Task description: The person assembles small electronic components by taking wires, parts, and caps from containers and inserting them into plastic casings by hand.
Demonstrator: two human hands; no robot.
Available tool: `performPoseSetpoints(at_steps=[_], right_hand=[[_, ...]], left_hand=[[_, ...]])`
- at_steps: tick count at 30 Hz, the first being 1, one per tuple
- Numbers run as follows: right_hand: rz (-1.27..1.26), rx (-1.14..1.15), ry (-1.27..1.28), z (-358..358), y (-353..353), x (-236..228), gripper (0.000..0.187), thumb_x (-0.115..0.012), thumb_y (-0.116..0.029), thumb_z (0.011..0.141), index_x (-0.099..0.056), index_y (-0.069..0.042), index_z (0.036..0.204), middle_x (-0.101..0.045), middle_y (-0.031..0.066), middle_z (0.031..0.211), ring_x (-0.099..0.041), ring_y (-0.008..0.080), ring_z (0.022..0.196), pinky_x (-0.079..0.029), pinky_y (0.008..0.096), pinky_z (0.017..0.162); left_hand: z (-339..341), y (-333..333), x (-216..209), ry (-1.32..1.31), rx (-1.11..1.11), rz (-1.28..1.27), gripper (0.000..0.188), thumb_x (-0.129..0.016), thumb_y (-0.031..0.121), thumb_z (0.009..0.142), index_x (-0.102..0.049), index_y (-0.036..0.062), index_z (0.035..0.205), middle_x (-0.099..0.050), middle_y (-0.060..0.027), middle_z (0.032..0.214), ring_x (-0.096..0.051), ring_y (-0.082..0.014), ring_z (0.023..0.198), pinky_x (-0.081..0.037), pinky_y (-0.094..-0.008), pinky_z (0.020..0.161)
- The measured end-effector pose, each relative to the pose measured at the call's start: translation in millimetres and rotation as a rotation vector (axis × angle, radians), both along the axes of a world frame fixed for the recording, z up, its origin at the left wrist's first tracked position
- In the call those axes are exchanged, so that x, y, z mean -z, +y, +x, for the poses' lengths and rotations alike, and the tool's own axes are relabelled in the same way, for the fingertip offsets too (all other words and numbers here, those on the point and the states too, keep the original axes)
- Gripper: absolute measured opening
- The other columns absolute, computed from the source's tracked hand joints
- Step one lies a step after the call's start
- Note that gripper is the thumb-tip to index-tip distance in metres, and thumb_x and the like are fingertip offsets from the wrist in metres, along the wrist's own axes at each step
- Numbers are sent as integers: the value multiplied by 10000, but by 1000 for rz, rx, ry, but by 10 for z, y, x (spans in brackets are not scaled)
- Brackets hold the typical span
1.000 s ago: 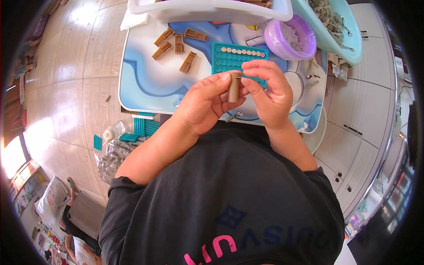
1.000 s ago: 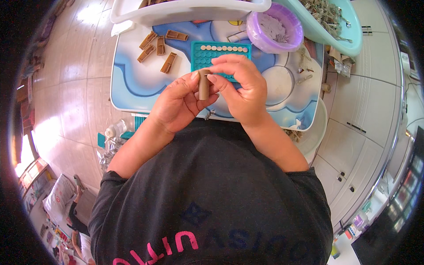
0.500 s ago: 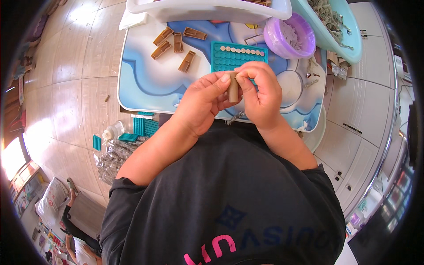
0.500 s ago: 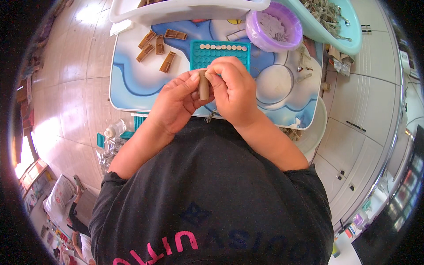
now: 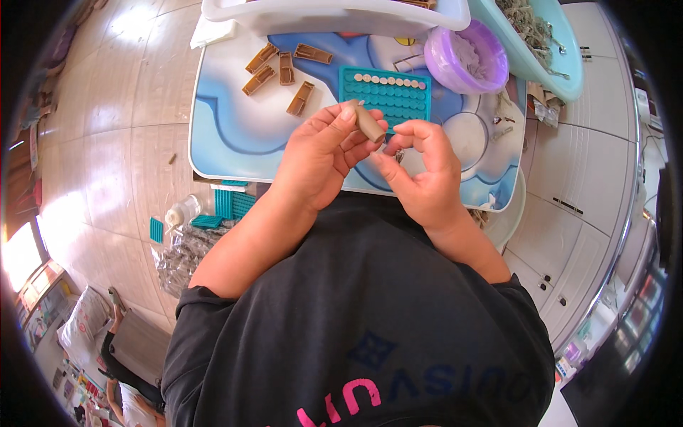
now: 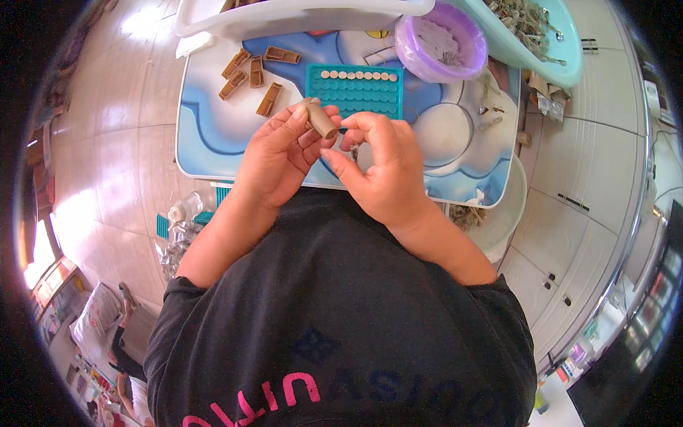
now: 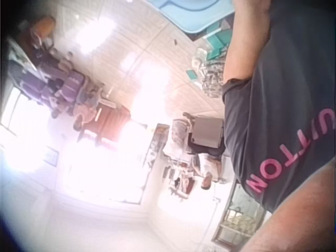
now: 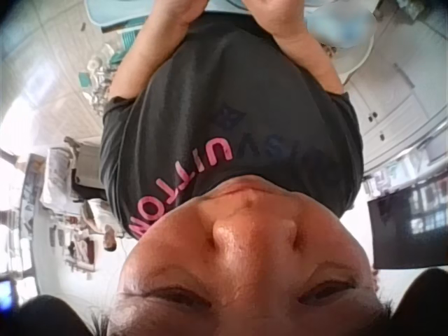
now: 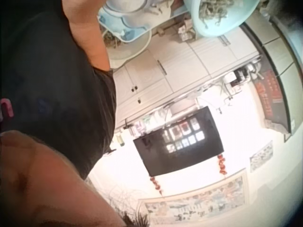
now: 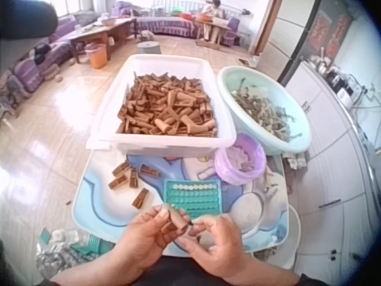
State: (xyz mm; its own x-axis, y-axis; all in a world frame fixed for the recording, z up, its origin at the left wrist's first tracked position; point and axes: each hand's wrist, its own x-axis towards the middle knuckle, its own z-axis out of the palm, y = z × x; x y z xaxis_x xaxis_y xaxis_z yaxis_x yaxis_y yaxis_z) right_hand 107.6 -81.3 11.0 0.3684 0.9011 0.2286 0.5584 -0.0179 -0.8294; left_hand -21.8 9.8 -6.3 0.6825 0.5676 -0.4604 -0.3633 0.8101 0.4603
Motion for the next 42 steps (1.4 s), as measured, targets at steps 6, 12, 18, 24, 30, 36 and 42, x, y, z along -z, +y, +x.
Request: performPoseSetpoints(at_steps=[6,12,18,24,30,36,42], right_hand=[[62,-65,-22,-28,4,7,275,-633,19,785,-544,-31,1041,-612,44,784,-552,162,698,-434,275,659],[172,-112,-68,-35,32,18,327,-641,37,742,-556,-51,1046,-615,42,778,-553,235,711,-425,341,662],[143,-115,20,-39,-17,71,349,-622,48,776,-512,-16,1101,-606,42,769,-547,186,706,-431,301,678],[140,-156,-276,25,89,-27,304,-668,-17,750,-555,-34,1033,-601,46,749,-551,199,648,-418,314,630],[183,-91,-445,68,137,34,187,-675,-114,747,-576,-65,899,-585,57,728,-553,253,645,-401,363,599],[110,-86,-307,69,147,164,154,-664,-127,774,-573,-52,872,-581,74,718,-556,259,647,-418,361,595],[-41,47,529,542,-146,180,187,-638,-118,851,-580,-18,999,-605,17,854,-551,68,768,-451,210,692]], left_hand=[[15,-16,11,10,-17,11,276,-540,204,921,-486,1,1100,-593,-130,1068,-609,-208,966,-506,-294,834],[22,-56,-1,30,-46,36,260,-510,175,933,-480,-16,1107,-589,-141,1063,-607,-211,961,-503,-305,852],[11,-80,0,-35,-77,-57,248,-488,156,938,-473,-33,1099,-585,-147,1046,-599,-211,977,-501,-305,855],[-12,-58,35,-63,-48,-54,217,-500,167,934,-480,-6,1063,-592,-120,1019,-601,-186,926,-498,-290,832],[-14,-68,-34,42,-13,-45,194,-534,186,923,-486,26,1020,-601,-91,968,-608,-165,892,-503,-288,822],[-32,-60,127,119,32,26,233,-566,193,907,-483,26,1048,-604,-92,947,-617,-161,857,-522,-283,773],[-235,116,-46,905,200,932,396,-700,236,792,-489,51,1071,-588,-90,930,-611,-194,816,-504,-303,653]])
